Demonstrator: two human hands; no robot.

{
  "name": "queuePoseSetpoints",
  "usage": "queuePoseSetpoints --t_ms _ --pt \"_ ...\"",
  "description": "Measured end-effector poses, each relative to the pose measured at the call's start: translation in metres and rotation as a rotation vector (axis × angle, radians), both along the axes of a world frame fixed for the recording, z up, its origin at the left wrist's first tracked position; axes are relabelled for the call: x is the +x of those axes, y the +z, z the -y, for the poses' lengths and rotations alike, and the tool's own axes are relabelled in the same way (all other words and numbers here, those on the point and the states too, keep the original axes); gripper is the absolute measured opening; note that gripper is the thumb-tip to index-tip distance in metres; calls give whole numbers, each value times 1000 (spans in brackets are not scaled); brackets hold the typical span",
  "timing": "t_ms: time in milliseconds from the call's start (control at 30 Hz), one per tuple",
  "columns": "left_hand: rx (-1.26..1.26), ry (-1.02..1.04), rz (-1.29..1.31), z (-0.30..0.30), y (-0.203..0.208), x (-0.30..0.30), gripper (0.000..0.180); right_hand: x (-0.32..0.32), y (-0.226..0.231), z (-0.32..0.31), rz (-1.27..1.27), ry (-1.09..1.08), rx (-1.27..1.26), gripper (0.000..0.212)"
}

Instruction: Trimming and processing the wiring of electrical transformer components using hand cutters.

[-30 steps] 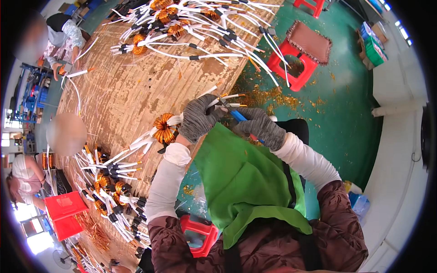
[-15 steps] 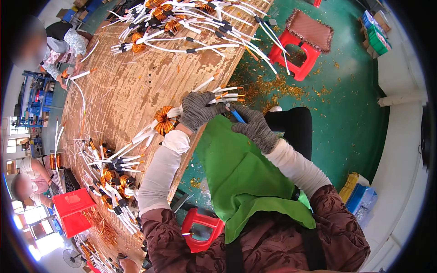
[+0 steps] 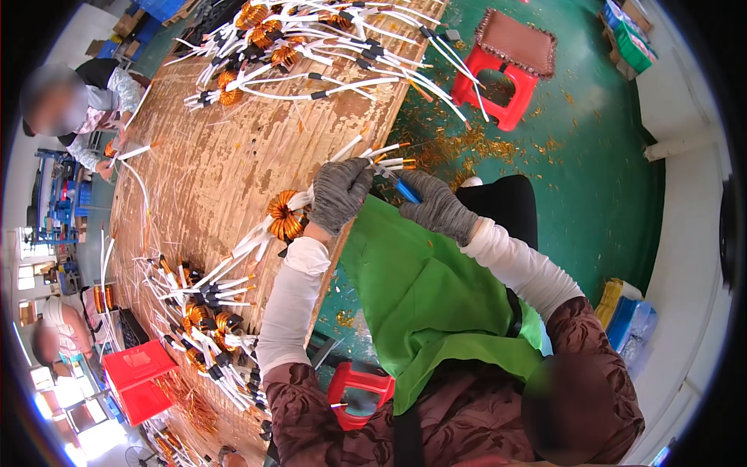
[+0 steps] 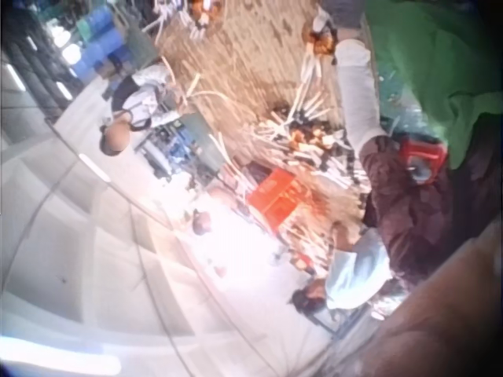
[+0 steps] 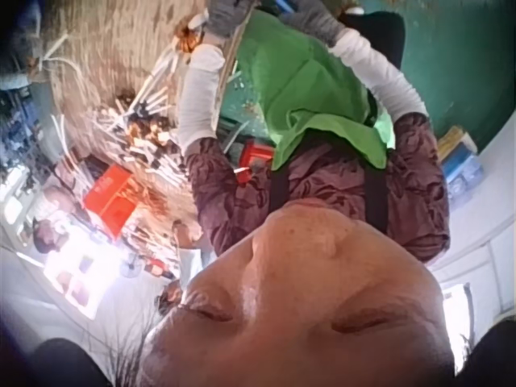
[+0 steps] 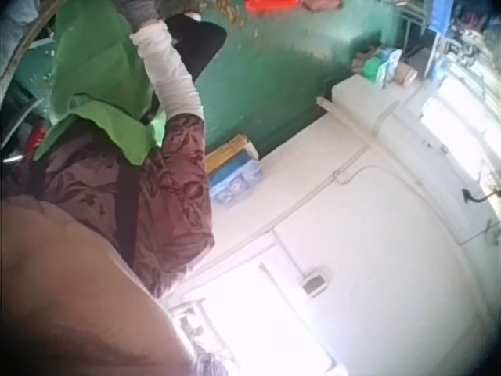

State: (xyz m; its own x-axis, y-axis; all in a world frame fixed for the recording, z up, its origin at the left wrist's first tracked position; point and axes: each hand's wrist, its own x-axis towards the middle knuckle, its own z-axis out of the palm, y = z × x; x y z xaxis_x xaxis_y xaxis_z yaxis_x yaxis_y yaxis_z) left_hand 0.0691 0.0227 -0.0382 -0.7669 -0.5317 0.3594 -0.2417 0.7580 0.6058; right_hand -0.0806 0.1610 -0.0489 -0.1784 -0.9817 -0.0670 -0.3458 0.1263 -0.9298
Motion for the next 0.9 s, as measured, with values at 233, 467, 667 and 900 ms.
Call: queuePoseSetpoints --t_ms 233,467,667,900 --pt "38 119 -68 -6 -7 -9 16 16 11 5 -861 -305 -176 47" --pt "-41 73 -52 -4 -5 -1 16 5 10 -1 1013 -20 287 35" --pt "86 10 167 -1 7 -1 41 -7 22 -4 587 67 299 35" --pt "138 117 213 -11 9 -7 55 8 6 -19 351 -141 -99 42"
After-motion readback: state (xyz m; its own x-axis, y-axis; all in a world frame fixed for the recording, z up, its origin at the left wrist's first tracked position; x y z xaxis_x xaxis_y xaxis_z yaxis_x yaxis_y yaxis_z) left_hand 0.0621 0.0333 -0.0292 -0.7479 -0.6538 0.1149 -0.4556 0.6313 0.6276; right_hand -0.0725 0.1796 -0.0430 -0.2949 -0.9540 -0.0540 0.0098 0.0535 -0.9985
